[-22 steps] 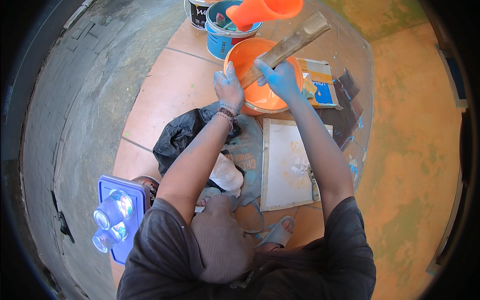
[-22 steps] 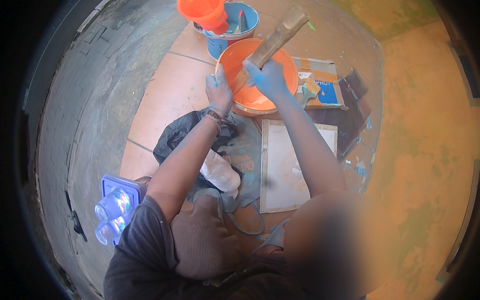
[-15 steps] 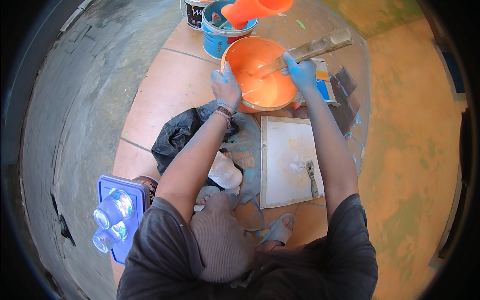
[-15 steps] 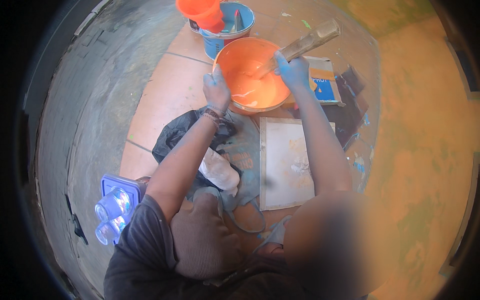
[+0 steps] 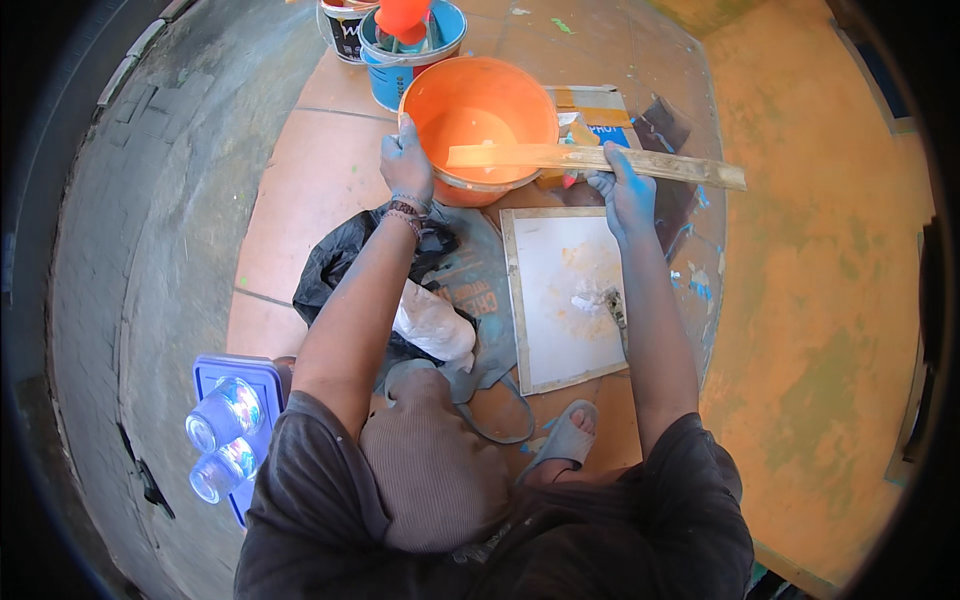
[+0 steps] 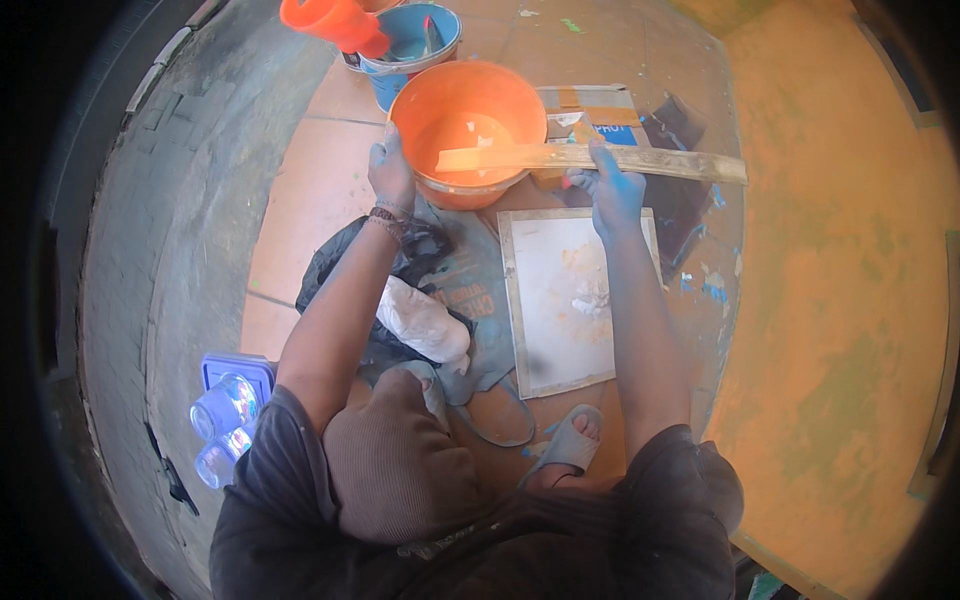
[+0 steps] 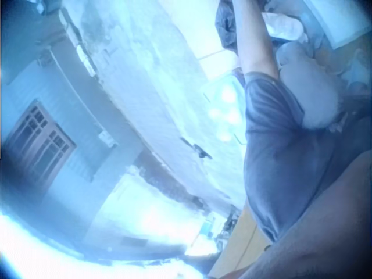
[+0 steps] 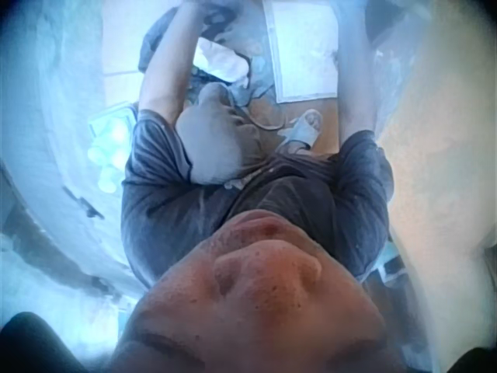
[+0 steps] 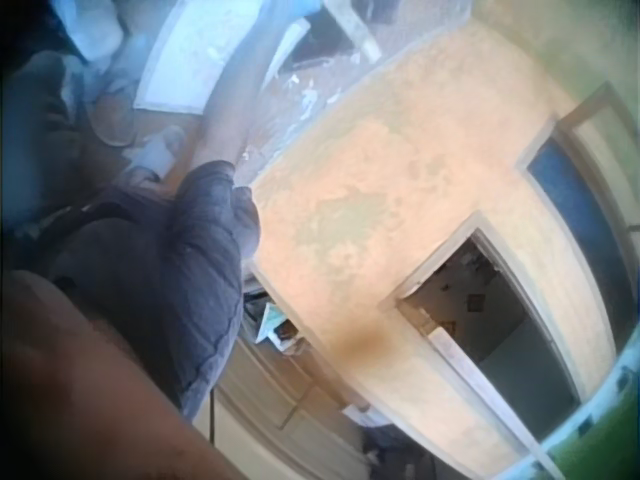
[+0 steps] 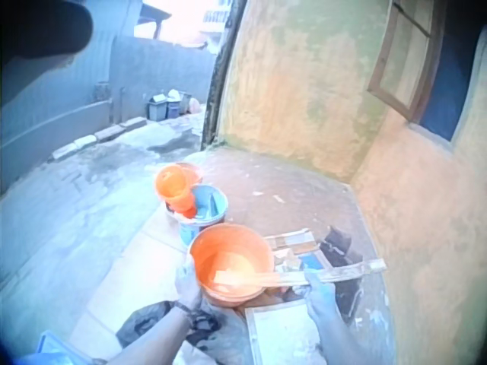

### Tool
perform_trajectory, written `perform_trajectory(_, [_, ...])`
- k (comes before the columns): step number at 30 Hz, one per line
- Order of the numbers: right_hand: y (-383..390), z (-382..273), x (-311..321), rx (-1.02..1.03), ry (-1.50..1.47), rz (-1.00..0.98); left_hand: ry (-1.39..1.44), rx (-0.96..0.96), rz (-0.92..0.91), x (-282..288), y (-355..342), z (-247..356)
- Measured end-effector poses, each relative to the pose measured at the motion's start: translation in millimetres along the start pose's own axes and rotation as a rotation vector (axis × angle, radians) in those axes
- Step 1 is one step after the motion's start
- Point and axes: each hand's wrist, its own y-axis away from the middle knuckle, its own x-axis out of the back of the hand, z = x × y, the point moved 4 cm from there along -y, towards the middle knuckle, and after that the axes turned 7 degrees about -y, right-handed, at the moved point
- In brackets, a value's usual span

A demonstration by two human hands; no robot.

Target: The person mixes white and orange paint on a flat board using a putty knife. They scoop orange paint from a bucket with a wooden stick and add it to the white paint, then blend the mixture thoroughly.

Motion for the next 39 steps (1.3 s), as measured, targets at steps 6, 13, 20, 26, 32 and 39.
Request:
perform_trajectory(6, [19.2, 3.5, 41.7, 0.018, -0.226, 0.088, 0.007, -0.078, 0.043, 6.2, 2.1, -18.4])
perform_trajectory(13, [16.9, -6.7, 35.9, 0.079, -0.319, 0.034, -0.083, -0.054, 0.003, 11.2, -6.4, -32.6])
perform_trajectory(20, [25.9, 1.0, 40.2, 0.068, -0.428, 0.062, -0.116, 0.011, 0.083, 19.3, -5.7, -36.9])
perform_trajectory(26, [32.5, 9.1, 49.9, 0.053, -0.417, 0.082, -0.153, 0.031, 0.079, 23.2, -5.8, -40.7])
perform_trajectory(32, [33.2, 4.8, 45.6, 0.071, -0.434, 0.053, -0.156, 0.039, 0.096, 23.8, -5.7, -43.8])
perform_trajectory(39, [34.3, 4.4, 38.0, 0.061, -0.446, 0.071, -0.136, 0.049, 0.113, 27.5, -10.7, -48.7])
